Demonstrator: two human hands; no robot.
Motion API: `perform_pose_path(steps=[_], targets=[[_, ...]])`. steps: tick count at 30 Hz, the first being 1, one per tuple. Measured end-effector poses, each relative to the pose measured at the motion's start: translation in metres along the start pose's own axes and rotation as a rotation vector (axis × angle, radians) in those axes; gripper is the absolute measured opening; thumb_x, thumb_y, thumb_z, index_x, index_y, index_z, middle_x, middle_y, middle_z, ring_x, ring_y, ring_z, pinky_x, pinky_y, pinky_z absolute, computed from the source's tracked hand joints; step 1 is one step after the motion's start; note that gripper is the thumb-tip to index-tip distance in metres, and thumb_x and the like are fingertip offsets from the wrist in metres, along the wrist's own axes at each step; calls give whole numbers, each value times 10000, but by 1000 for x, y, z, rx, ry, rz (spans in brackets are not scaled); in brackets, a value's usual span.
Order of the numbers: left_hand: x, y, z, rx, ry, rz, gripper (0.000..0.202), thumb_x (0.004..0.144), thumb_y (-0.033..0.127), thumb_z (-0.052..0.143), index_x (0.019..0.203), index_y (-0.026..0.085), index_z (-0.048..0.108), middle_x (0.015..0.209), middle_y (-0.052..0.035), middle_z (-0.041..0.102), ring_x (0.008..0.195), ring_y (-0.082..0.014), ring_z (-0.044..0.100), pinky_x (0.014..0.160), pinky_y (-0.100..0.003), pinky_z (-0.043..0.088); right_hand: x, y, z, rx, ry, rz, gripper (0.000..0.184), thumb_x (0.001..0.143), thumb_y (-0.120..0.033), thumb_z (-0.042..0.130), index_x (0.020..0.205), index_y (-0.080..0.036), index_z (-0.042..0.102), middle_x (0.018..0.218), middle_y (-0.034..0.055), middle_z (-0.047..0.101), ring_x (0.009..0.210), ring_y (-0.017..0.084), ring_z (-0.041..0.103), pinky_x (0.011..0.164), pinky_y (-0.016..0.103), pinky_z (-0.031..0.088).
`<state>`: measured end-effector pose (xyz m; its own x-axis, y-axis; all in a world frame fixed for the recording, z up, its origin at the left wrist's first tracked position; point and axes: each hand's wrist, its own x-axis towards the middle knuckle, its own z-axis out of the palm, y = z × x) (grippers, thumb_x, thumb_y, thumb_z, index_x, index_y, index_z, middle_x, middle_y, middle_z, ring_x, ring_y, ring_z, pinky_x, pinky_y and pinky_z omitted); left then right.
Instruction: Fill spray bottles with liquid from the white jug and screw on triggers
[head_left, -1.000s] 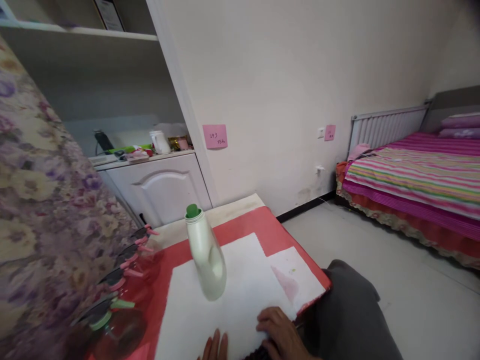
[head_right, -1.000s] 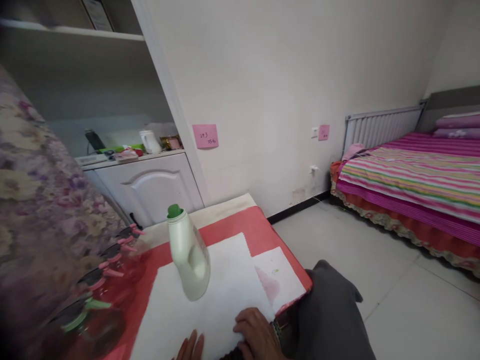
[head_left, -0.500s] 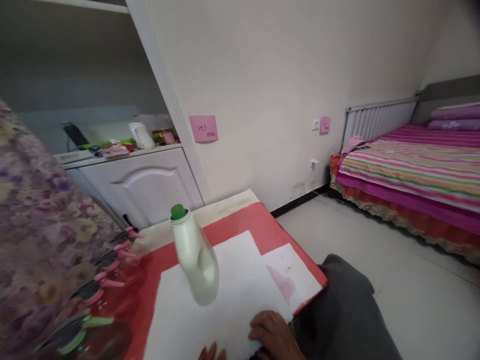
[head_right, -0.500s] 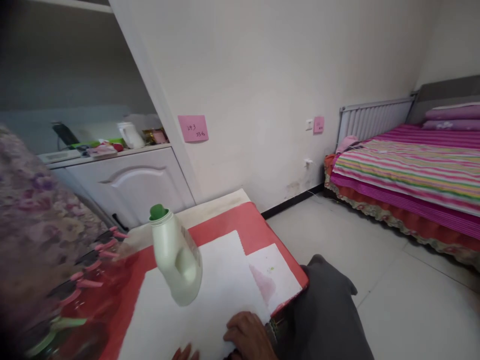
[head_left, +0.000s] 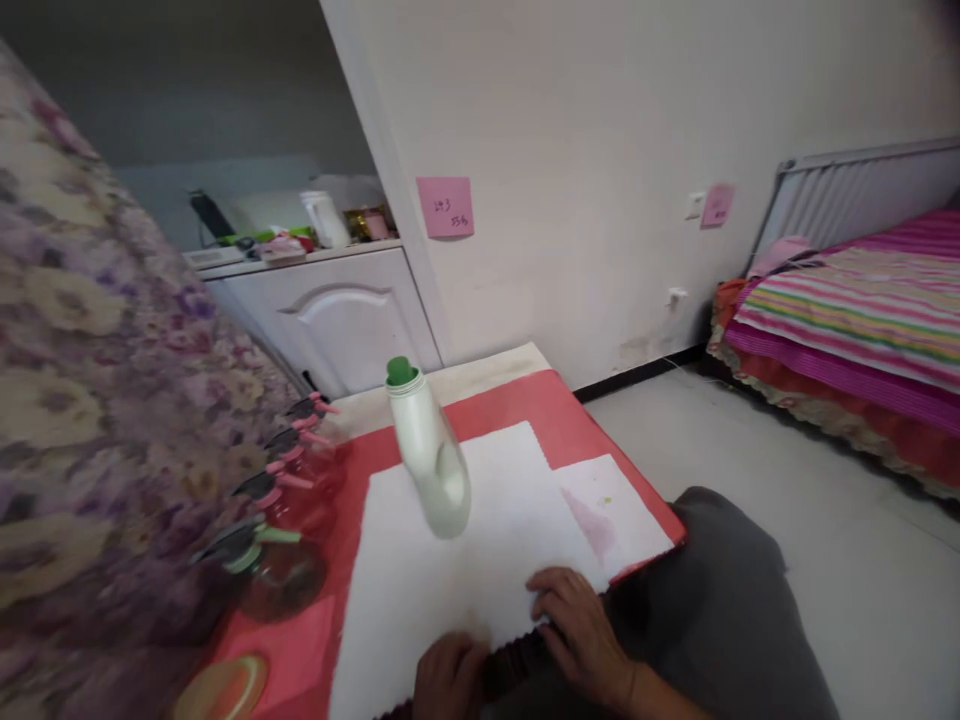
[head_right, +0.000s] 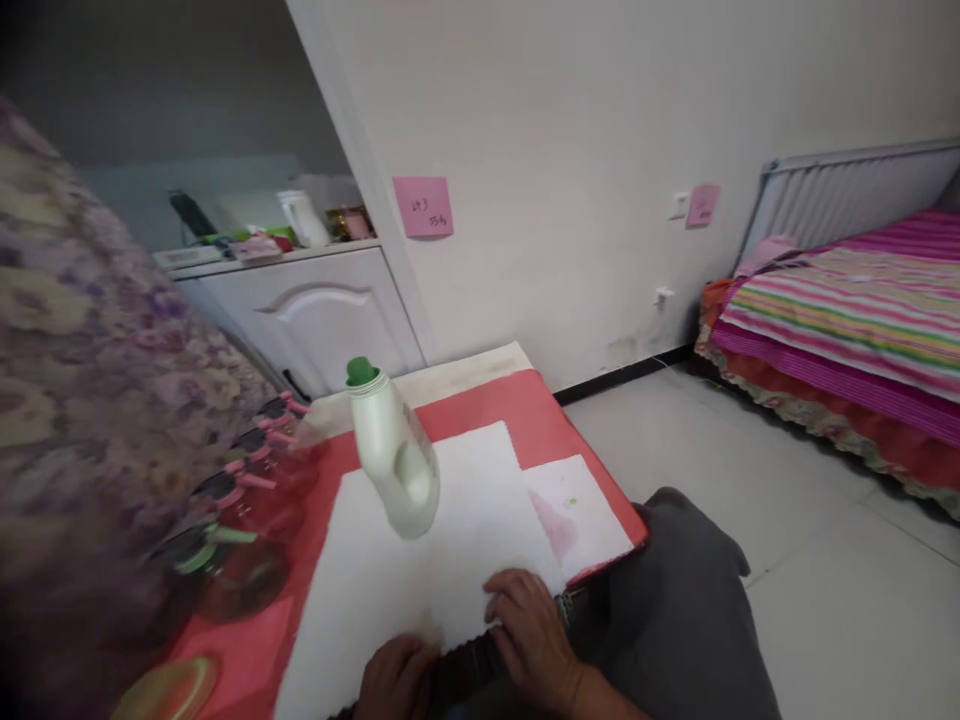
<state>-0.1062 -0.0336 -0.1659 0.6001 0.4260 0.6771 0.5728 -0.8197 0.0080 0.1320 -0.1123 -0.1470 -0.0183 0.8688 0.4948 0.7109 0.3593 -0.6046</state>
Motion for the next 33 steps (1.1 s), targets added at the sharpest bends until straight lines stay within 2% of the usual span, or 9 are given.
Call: perform_pose_path(steps=[4,7,11,14,18,22,27,33], targets=[[12,22,-16,-82,-108,-110,187,912,172,484,908,215,665,830,-52,683,822,-193,652,727,-319,545,-2,0,-1,1,-19,14,235,792,-35,498,917,-230,534,1147,59,600,1078,235,546,905,401,453],[17,27,-32,-192,-194,-171,136,906,181,516,895,212,648,852,-51,670,838,-189,635,752,-325,542,-4,-1,-3,6,-20,4,236,803,-28,486,911,-231,537,1143,66,607,1084,234,555,908,404,467],[15,7,-54,-173,-162,-301,138,910,205,527,978,227,644,978,-60,684,959,-204,629,844,-363,534,-7,-4,-7,39,-42,0,171,829,-86,544,908,-237,537,1150,78,603,1092,250,561,914,423,489],[14,-15,-63,-61,-138,-378,218,917,248,524,1110,239,624,1116,-71,676,1084,-220,605,920,-400,515,-1,-10,-10,95,-21,2,176,870,-144,549,1016,-240,536,1192,102,575,1140,252,542,945,427,498],[22,-34,-54,66,-218,-368,372,922,365,517,1258,213,571,1330,-107,598,1276,-262,503,1032,-447,449,28,-25,-4,115,-24,-34,233,921,-153,470,1129,-236,535,1242,111,569,1193,233,524,999,421,487],[23,-36,-35,200,-338,-412,541,919,489,469,1369,189,494,1462,-144,485,1378,-318,389,1077,-514,379,48,-32,22,-22,-104,-112,361,888,-185,539,1249,-203,535,1356,128,552,1273,264,489,1061,476,446],[5,-32,-30,296,-394,-419,609,927,521,423,1452,216,383,1520,-125,409,1390,-305,380,1106,-501,329,42,-24,47,-232,-268,-168,515,892,-236,576,1395,-221,465,1477,98,477,1365,293,416,1129,527,354],[-7,-30,-36,364,-375,-426,619,928,518,420,1448,183,389,1502,-142,430,1366,-295,420,1096,-483,343,35,-19,49,-263,-250,-199,513,914,-260,562,1414,-237,448,1488,81,469,1365,287,424,1122,517,372]])
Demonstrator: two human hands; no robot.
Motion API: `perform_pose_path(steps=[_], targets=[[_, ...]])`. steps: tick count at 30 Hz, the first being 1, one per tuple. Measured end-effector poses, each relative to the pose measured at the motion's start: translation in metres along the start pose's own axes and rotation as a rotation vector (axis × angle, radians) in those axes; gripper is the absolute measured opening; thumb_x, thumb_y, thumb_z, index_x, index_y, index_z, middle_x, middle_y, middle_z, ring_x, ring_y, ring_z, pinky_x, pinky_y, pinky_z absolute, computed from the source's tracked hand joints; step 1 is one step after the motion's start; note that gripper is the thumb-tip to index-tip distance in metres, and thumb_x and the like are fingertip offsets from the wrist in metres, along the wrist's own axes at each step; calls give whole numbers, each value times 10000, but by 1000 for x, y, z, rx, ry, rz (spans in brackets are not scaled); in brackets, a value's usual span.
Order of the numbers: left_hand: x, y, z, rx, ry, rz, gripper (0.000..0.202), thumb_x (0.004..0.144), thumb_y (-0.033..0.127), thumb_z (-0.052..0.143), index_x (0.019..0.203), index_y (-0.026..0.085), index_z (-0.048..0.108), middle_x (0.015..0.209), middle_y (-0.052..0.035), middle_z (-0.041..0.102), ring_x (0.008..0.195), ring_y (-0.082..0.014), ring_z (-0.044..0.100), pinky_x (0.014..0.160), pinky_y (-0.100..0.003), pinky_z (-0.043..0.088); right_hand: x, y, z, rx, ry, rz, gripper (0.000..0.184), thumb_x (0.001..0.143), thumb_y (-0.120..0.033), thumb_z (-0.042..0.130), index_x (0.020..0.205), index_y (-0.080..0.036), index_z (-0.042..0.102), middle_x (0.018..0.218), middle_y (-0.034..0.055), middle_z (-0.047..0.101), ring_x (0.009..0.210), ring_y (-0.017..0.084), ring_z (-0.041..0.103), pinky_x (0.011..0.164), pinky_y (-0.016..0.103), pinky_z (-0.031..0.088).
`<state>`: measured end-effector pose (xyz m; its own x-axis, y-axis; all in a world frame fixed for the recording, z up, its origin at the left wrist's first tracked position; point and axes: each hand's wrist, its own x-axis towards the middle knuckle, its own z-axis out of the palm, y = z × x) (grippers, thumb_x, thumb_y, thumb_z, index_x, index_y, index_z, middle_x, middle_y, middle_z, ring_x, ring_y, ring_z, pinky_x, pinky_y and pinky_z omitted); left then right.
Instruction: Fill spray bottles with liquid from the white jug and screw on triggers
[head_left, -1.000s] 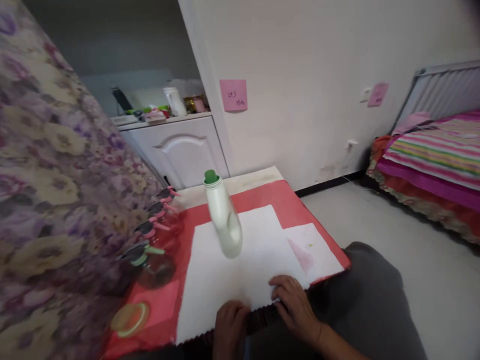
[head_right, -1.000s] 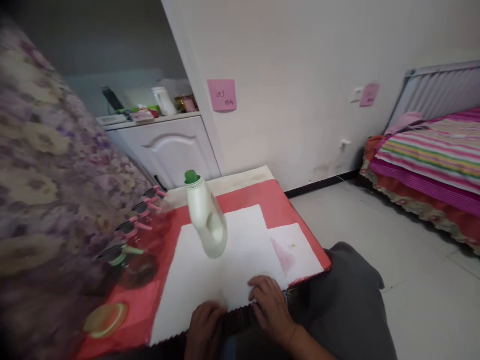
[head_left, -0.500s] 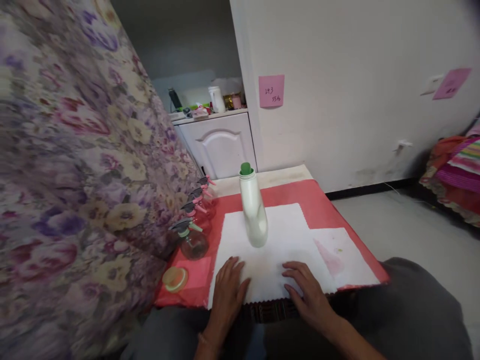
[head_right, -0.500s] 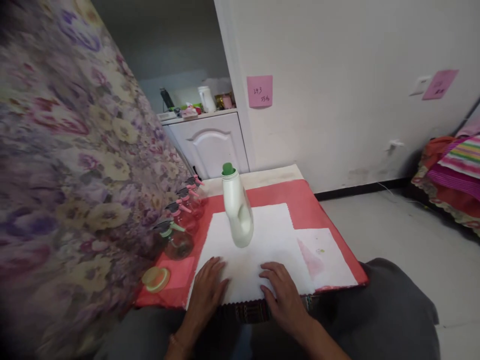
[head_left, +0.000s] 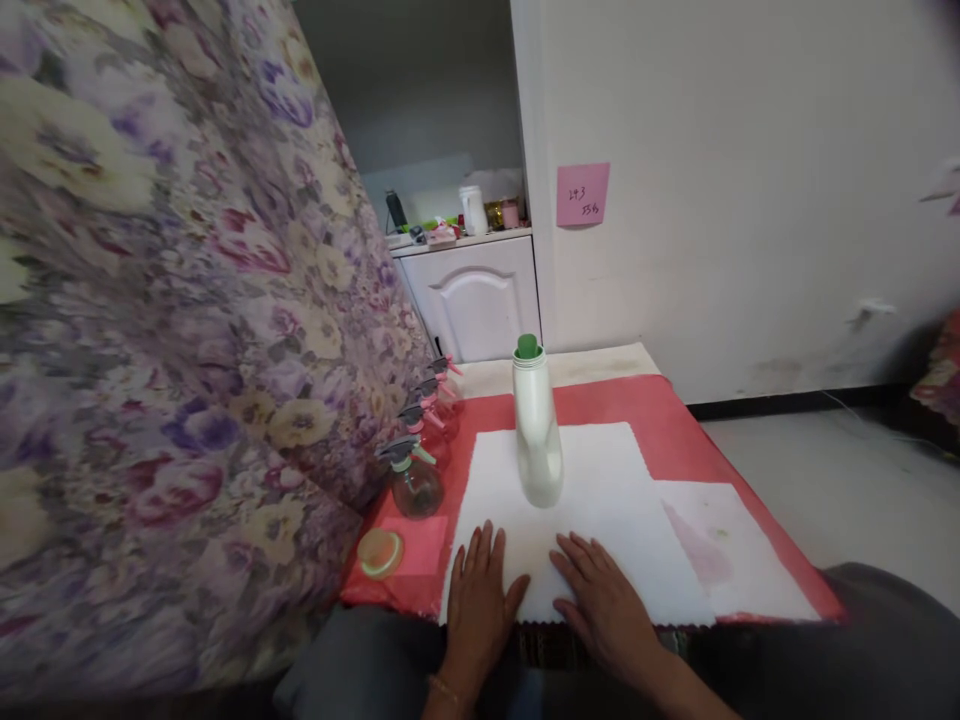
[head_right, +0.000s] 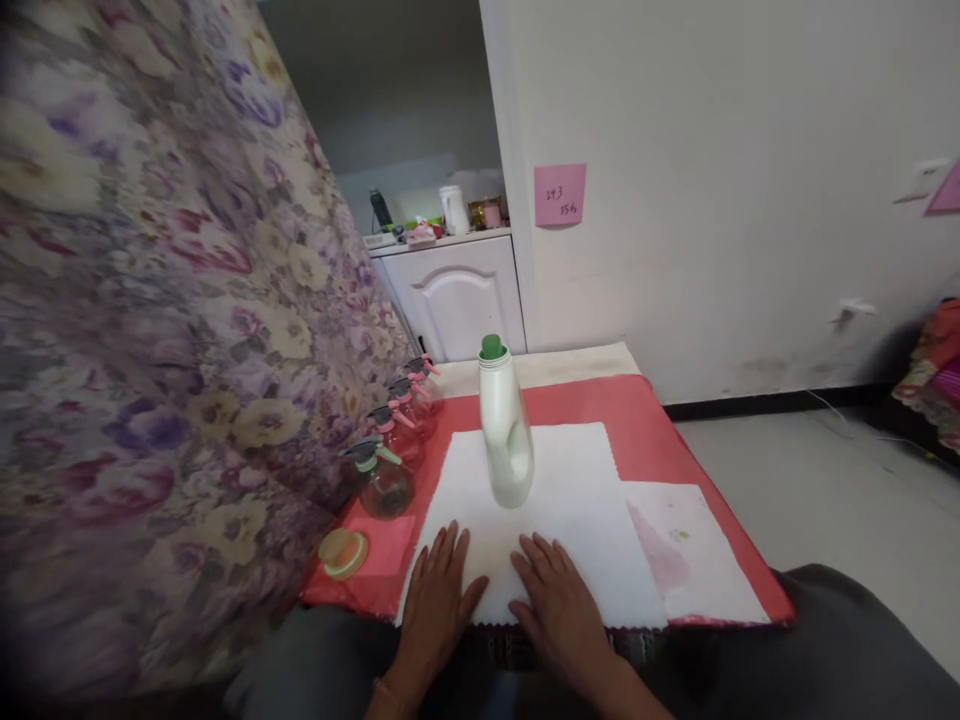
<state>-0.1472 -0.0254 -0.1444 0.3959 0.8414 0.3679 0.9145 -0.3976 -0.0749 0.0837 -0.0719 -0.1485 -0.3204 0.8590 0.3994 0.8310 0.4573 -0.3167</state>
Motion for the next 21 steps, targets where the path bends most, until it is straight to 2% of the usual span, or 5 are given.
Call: perform_pose_path(steps=[4,11,15,21], targets=[[-6,-5,-4,-5,-17,-12,637,916,540,432,1445,187,391,1502,-137,431,1375,-293,407,1092,-488,346,-4,-1,2,-18,1,-3,532,915,-268,562,1429,-247,427,1505,68,446,1379,286,404,1122,517,373],[-12,-15,-7,-48,-89,19,807,817,653,519,1480,237,322,1536,-118,380,1408,-331,339,1100,-545,295,-11,1,9,-15,18,-11,616,888,-254,595,1461,-263,370,1520,63,425,1385,288,396,1122,523,364],[-11,-18,-4,-56,-95,20,838,789,668,546,1477,240,333,1533,-123,384,1404,-343,340,1099,-550,286,-11,2,13,-7,66,-7,632,861,-242,637,1444,-271,396,1505,59,449,1371,288,415,1121,516,360],[-11,-19,-5,-46,-99,34,858,770,694,548,1468,236,350,1534,-126,380,1402,-337,347,1104,-544,283,-11,1,13,-19,58,-1,633,844,-215,645,1431,-271,412,1494,60,463,1365,285,423,1114,518,366]])
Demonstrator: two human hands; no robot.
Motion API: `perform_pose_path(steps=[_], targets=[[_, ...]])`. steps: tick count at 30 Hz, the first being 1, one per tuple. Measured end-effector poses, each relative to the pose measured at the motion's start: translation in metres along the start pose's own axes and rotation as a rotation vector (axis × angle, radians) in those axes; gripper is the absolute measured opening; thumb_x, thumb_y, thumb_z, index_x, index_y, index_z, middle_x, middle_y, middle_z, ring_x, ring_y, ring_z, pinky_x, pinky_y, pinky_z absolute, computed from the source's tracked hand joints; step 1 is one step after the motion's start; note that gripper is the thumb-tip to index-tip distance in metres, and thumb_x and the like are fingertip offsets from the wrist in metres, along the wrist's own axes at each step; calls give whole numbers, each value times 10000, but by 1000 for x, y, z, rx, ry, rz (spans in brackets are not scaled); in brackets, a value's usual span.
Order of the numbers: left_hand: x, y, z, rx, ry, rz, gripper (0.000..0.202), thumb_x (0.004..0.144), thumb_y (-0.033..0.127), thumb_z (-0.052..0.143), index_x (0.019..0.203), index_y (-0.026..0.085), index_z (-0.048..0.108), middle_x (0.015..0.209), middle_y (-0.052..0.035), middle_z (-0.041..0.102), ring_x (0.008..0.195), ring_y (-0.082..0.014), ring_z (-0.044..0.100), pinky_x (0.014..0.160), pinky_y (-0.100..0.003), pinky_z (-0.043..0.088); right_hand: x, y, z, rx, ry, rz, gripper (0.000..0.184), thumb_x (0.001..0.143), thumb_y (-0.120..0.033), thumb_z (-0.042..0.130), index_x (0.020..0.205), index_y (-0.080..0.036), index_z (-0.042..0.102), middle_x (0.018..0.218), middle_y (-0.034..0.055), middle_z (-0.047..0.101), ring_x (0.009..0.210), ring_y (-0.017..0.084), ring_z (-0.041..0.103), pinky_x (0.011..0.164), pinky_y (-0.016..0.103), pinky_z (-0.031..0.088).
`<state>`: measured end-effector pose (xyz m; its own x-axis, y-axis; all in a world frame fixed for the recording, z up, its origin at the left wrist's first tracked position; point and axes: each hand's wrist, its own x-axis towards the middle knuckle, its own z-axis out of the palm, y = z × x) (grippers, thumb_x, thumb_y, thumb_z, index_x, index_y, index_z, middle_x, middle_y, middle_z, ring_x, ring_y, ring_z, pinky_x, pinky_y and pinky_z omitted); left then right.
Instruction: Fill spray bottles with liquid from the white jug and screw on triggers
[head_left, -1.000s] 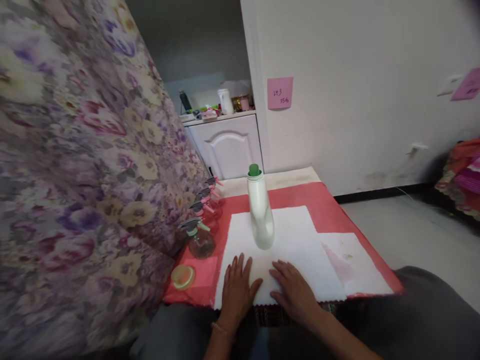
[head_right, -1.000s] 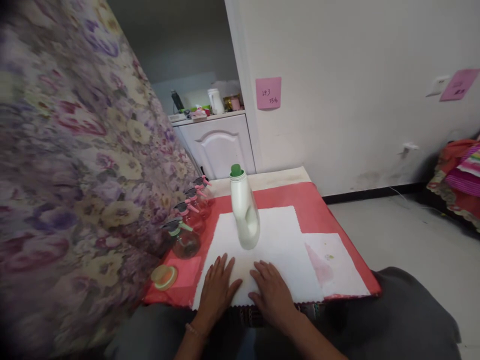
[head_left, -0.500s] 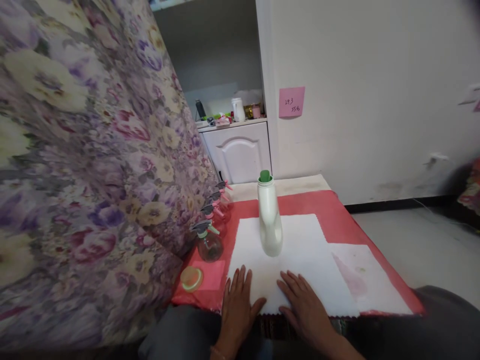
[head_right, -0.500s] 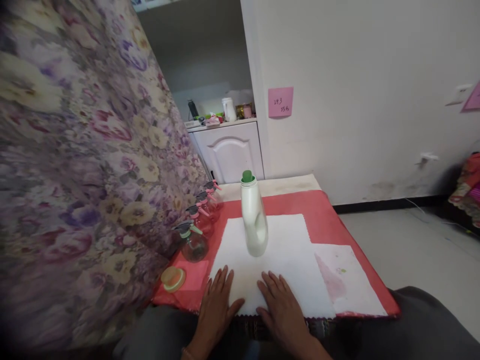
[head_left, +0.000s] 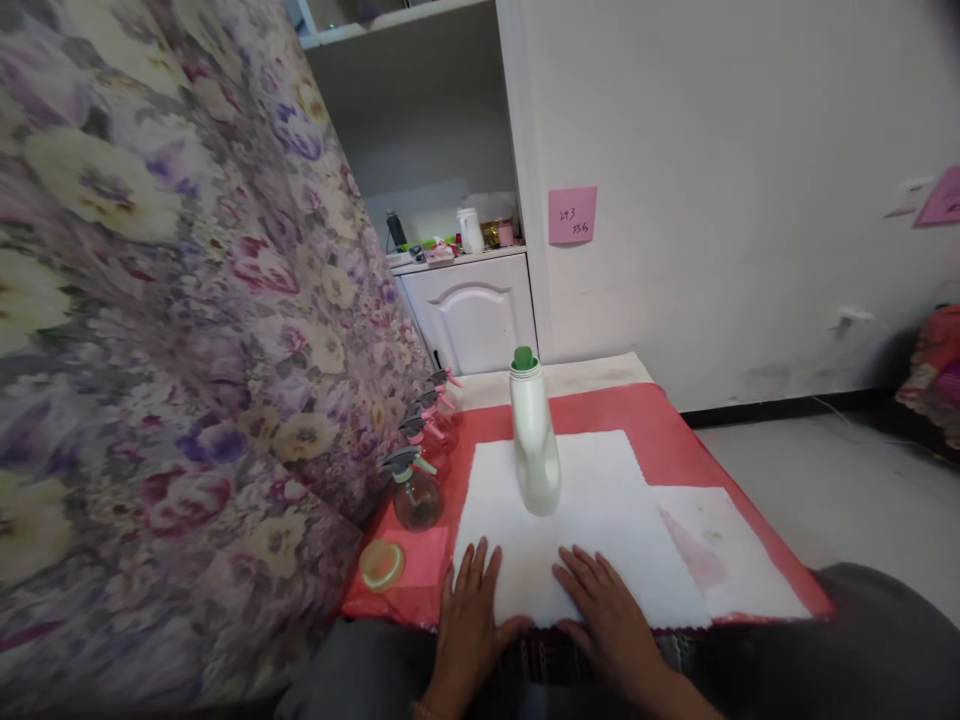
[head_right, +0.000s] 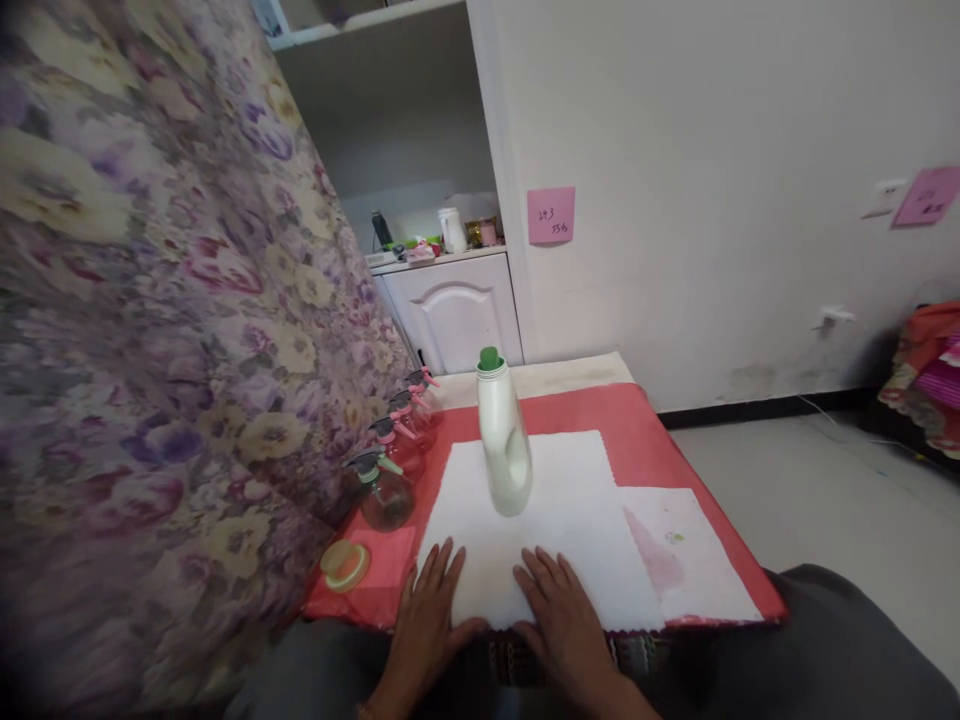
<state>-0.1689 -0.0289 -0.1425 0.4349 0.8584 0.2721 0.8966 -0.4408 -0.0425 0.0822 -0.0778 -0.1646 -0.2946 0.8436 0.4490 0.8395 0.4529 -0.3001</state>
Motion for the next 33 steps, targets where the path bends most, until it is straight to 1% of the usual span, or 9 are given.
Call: perform_pose_path(steps=[3,9,13,15,18,20,24,28,33], targets=[[-1,0,-1,5,9,10,876,760,715,540,1466,231,353,1527,-132,392,1398,-340,355,1098,-548,291,0,-1,-1,-11,-16,10,645,832,-182,645,1428,-264,414,1499,65,455,1365,288,422,1119,526,360],[-1,-1,0,2,20,24,882,759,672,584,1482,245,314,1528,-135,390,1390,-344,367,1097,-551,294,1,-4,-6,14,-16,31,657,805,-131,626,1415,-270,427,1496,56,460,1373,274,412,1134,515,343],[-2,-3,1,-11,24,36,898,752,642,613,1492,254,287,1542,-133,366,1398,-352,349,1104,-560,278,1,-5,-10,48,-37,45,738,750,-86,627,1429,-275,408,1507,55,444,1392,272,384,1146,520,323],[-5,-5,1,-19,9,39,900,748,607,638,1496,263,274,1554,-120,345,1409,-345,332,1106,-542,283,1,-4,-11,68,-60,48,773,719,-142,693,1430,-259,411,1512,73,434,1394,296,375,1149,540,311],[-8,-6,0,-24,-5,26,902,745,567,660,1499,270,262,1554,-110,349,1407,-338,339,1095,-532,305,1,-4,-13,96,-80,36,812,706,-310,766,1433,-241,411,1523,93,413,1402,322,354,1146,562,307],[-7,-4,0,-25,21,50,892,753,596,640,1495,263,275,1540,-116,376,1399,-340,352,1093,-541,305,2,-4,-14,99,-72,33,743,765,-356,726,1431,-244,416,1519,92,420,1403,313,355,1143,562,313],[7,9,6,-3,112,159,815,801,647,548,1474,241,331,1513,-117,422,1398,-316,361,1107,-511,297,5,-5,-16,84,-52,52,599,858,-296,632,1421,-263,428,1500,80,451,1389,287,384,1135,547,335],[21,18,19,54,162,204,730,827,613,539,1433,227,407,1484,-123,463,1363,-299,421,1080,-475,329,9,-8,-17,84,-57,69,617,835,-250,657,1411,-263,436,1496,72,459,1383,287,392,1141,540,332],[24,14,29,118,222,249,711,853,607,499,1448,237,379,1479,-111,473,1341,-273,453,1063,-443,327,11,-6,-16,107,-86,104,599,853,-308,643,1412,-277,433,1507,56,446,1394,279,374,1166,522,293]])
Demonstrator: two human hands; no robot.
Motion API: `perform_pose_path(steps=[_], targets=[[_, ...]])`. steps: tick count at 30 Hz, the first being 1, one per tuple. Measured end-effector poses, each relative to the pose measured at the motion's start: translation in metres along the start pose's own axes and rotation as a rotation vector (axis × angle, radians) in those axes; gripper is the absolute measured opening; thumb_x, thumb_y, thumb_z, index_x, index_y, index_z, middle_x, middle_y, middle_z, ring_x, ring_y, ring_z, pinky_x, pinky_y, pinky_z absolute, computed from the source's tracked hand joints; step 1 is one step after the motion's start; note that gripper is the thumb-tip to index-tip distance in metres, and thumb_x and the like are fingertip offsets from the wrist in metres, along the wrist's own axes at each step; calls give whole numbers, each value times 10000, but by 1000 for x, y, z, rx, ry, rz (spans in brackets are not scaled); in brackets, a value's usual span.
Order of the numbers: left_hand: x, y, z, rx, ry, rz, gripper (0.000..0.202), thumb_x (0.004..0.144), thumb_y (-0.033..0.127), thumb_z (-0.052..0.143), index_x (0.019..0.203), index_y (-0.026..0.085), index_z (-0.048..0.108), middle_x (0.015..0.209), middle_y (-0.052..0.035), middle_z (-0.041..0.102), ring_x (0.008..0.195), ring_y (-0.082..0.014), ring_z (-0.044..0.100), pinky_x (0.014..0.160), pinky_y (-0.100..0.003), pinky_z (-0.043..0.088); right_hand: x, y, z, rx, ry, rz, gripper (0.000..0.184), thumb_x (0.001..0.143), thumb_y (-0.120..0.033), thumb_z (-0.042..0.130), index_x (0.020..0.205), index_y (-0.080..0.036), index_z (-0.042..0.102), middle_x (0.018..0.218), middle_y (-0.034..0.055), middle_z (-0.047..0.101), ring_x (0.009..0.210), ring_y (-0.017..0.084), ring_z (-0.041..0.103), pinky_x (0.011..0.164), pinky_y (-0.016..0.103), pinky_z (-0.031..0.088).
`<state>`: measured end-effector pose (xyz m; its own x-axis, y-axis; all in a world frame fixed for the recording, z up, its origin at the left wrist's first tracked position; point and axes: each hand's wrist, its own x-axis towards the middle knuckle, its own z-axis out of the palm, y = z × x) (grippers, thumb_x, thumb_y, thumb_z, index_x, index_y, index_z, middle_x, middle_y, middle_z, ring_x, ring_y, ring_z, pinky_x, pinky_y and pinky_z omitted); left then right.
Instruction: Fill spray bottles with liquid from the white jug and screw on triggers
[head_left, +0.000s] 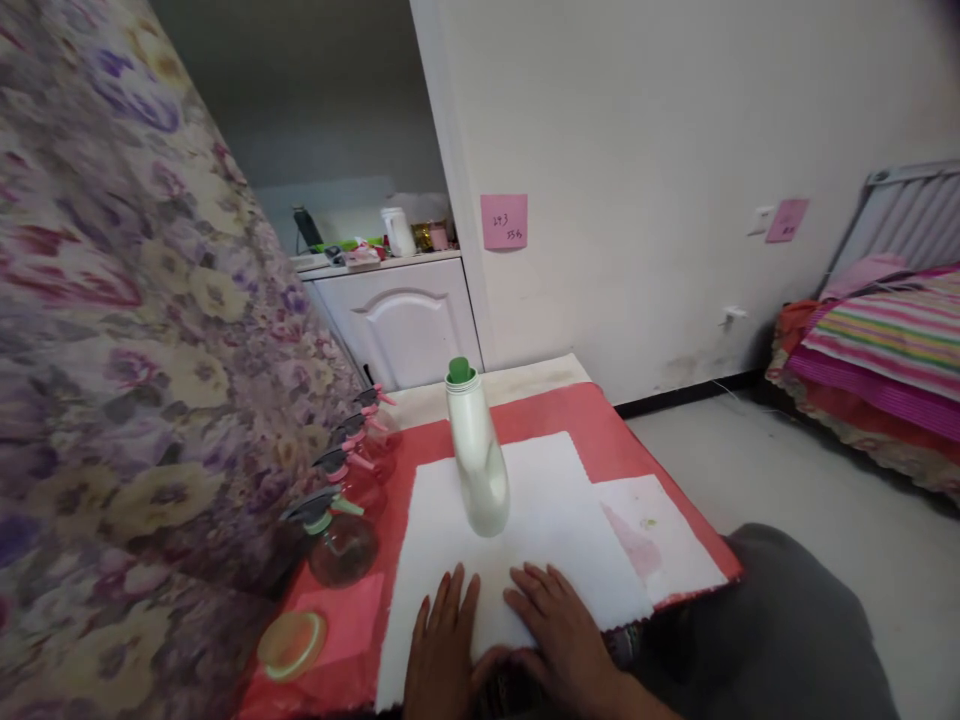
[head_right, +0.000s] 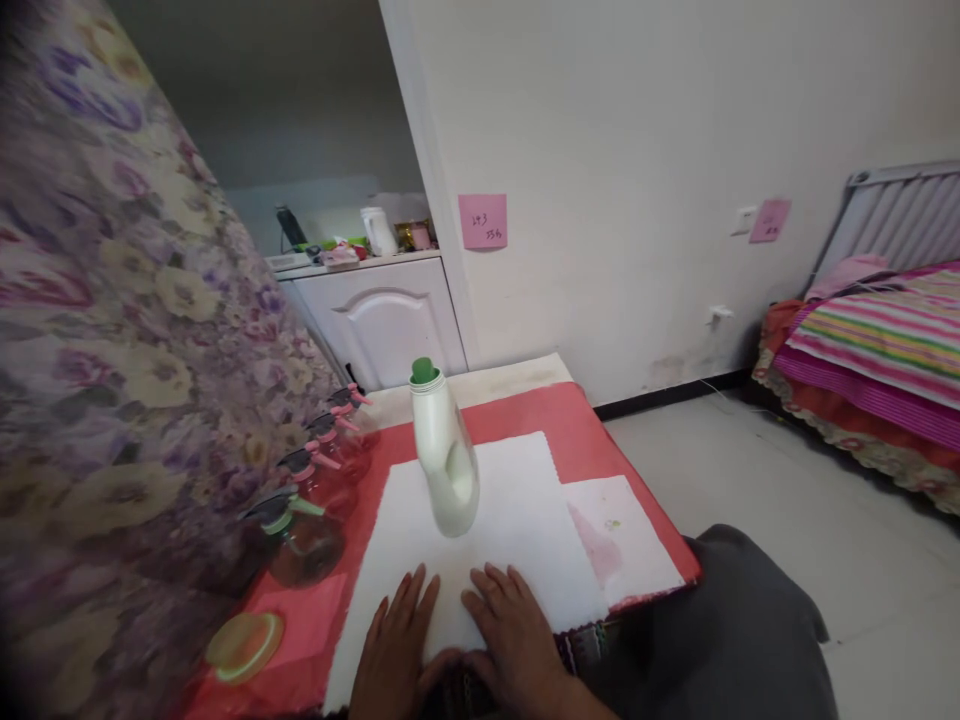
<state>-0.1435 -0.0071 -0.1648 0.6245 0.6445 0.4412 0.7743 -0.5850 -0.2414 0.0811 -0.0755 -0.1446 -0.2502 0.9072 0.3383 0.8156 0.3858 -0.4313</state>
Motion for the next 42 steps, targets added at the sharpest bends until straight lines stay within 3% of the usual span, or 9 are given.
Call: perform_pose_path(steps=[5,10,15,20,26,34,38,42], targets=[[0,-3,4,14,32,16,752,845,622,495,1468,231,341,1465,-116,492,1313,-280,481,1056,-443,319,0,5,2,10,-50,5,655,835,-295,635,1440,-299,384,1550,17,378,1432,260,305,1194,504,230],[1,-4,6,6,60,20,776,847,595,506,1493,227,284,1459,-122,498,1301,-290,493,1046,-452,329,-1,3,-4,13,-1,-11,656,804,-384,678,1403,-264,440,1506,58,447,1403,271,368,1174,499,288],[1,-6,7,-6,75,25,834,827,602,531,1512,237,228,1460,-123,497,1281,-298,514,1028,-452,349,-10,9,-4,-79,175,-22,564,818,-190,621,1363,-175,477,1480,125,472,1399,273,379,1127,495,383],[0,-7,10,-21,80,23,892,792,652,541,1515,242,218,1452,-123,506,1278,-302,517,1022,-452,350,-18,21,1,-165,138,-33,693,774,-154,644,1424,-209,413,1496,110,454,1389,299,392,1099,548,400],[-2,-9,8,-19,86,57,920,780,674,541,1519,242,205,1447,-120,512,1259,-304,532,1018,-450,355,-16,22,4,-209,154,-68,692,764,-170,637,1421,-205,423,1486,106,470,1368,309,419,1072,541,419],[6,-8,1,-43,102,94,879,812,633,538,1513,207,222,1410,-125,552,1264,-287,529,1000,-442,382,-15,26,6,-251,224,-111,617,813,-320,630,1396,-213,458,1433,97,538,1307,291,496,1053,459,427],[26,2,-7,-48,147,145,856,803,677,520,1476,186,324,1403,-118,561,1290,-281,496,1016,-421,371,-13,28,7,-307,311,-173,596,845,-483,599,1351,-181,504,1372,122,594,1273,295,529,1018,454,444],[38,10,-11,28,197,223,783,816,700,474,1408,188,448,1386,-98,581,1277,-253,496,1021,-389,342,-11,33,10,-359,309,-198,548,872,-465,574,1347,-199,512,1348,101,617,1240,275,555,1015,410,429]])
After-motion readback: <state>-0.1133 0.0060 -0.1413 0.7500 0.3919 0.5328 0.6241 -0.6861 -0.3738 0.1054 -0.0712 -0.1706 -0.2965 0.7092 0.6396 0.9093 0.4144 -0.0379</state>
